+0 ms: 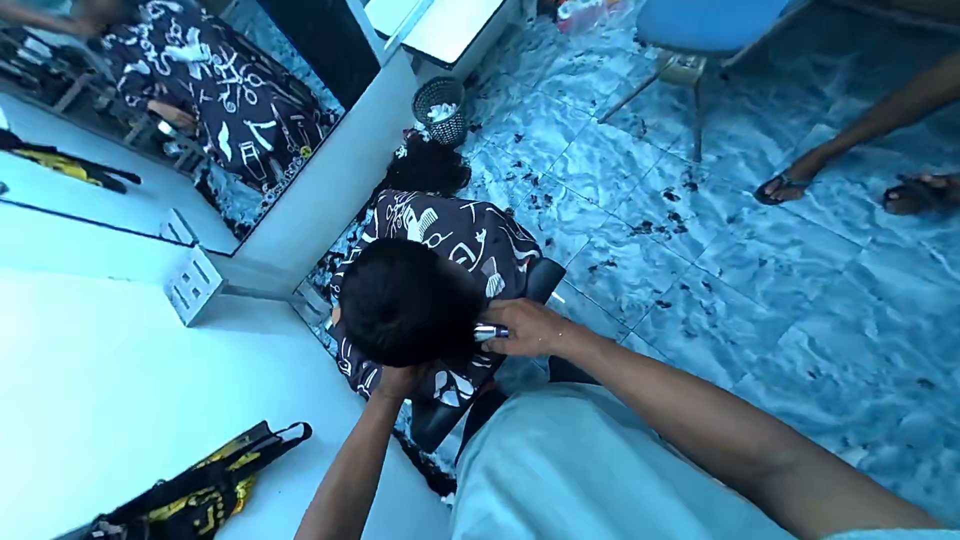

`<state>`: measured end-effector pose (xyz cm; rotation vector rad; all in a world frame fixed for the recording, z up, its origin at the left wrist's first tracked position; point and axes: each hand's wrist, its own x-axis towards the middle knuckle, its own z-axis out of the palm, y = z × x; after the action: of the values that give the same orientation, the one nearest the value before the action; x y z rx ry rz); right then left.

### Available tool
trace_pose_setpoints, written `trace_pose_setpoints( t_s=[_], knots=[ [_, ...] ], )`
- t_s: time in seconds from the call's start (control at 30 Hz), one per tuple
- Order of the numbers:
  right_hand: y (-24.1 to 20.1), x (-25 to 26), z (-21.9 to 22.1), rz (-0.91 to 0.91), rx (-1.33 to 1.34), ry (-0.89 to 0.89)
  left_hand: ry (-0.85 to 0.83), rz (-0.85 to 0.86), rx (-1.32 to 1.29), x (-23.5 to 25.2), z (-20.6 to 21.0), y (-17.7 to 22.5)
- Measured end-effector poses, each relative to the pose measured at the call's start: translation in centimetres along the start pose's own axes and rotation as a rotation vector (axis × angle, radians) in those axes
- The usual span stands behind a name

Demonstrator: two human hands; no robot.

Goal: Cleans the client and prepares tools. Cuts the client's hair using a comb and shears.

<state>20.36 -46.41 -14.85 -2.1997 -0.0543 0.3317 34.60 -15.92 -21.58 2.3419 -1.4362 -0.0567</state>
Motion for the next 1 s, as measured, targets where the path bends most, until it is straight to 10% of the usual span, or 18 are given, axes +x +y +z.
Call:
trace_pose_setpoints(
  t_s=[0.2,0.33,0.4,0.57,0.8,0.9,1.0],
  knots=[
    [5.2,5.0,-5.2,0.104,0.146,0.024,-0.195,-0.463,-0.004,-0.7,-0.9,2.7],
    [2.8,5.4,-7.0,-0.254,0.003,-0.310,-0.395,-0.891,-0.048,-0.6,-3.2,5.6],
    [2.7,7.4,-7.6,-0.235,0.018,-0.180,-0.392,-0.882,-0.031,-1.4,-1.8,6.6],
    [1.2,10.4,-10.9,-0.278,0.176,-0.214,0.065,-1.001,0.032,1.0,1.7,11.7],
    [-1.3,19.9,-11.8,-0.228,0.158,-0.135,0.069,-1.142,0.182,0.9,2.1,14.4],
    [1.6,17.7,-15.3,0.013,0.396,0.151,0.420,-1.416,0.085,-1.1,-4.2,16.6],
    [6.5,10.5,-16.1,0.195,0.601,0.250,0.776,-1.053,0.211,-1.1,-11.1,18.3]
  ],
)
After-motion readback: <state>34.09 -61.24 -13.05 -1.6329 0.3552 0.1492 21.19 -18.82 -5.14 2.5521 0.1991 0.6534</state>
